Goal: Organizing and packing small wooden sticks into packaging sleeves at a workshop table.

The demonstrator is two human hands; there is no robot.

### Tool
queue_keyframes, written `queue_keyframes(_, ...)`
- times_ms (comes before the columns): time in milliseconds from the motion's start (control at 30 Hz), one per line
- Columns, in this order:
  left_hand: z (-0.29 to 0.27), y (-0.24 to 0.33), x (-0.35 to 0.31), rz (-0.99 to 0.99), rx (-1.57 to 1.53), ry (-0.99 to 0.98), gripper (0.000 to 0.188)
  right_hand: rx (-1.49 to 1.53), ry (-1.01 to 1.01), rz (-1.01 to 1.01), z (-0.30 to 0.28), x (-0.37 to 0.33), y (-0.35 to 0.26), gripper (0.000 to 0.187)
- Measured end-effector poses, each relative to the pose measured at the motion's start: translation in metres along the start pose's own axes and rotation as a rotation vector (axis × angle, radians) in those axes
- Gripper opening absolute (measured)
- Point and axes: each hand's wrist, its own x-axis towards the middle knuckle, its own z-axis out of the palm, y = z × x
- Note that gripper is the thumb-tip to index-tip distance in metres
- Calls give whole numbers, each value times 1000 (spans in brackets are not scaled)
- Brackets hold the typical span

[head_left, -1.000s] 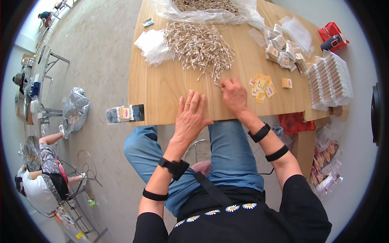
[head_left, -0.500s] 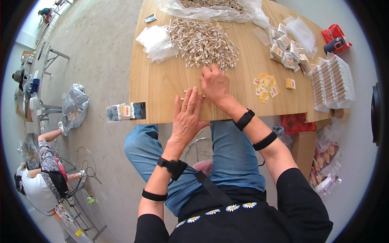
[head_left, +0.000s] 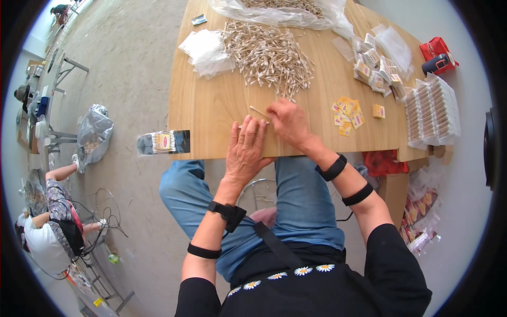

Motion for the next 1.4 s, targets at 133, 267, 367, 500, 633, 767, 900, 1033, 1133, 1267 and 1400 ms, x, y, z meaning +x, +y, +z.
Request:
queue_keyframes(133, 0, -1, -2, -9, 8, 3, 107, -213, 145, 300, -11, 33, -2, 15)
queue_keyframes(267, 2, 0, 0, -10, -12, 8, 105, -281, 215, 276, -1, 48, 16, 19)
queue_keyframes(367, 2, -1, -1, 2, -14, 20, 104, -318, 140, 336, -1, 52, 21, 17)
queue_keyframes(500, 4, -3, -2, 11, 11, 37, 104, -138, 13, 303, -22, 47, 31, 12)
queue_keyframes(633, 5, -4, -3, 5, 8, 44, 103, 110, -208, 48, -29, 41, 17, 12)
queue_keyframes(767, 4, -2, -2, 9, 3, 34, 104, 140, -179, 43, -18, 38, 17, 12)
queue_keyframes(900, 4, -2, -1, 9, 1, 30, 104, 30, -73, 135, -16, 31, 25, 12)
queue_keyframes(1033, 3, -4, -3, 0, -8, 43, 105, -80, 1, 146, -19, 12, 5, 12)
queue_keyframes(1133, 1, -3, -3, 1, -9, 32, 105, -63, -17, 121, -16, -2, -12, 12)
queue_keyframes(1267, 1, -3, -2, 15, 33, 5, 103, -98, -72, 73, -5, -3, -22, 10)
queue_keyframes(1400, 4, -4, -3, 4, 10, 9, 102, -119, -133, 76, 1, -4, -17, 11)
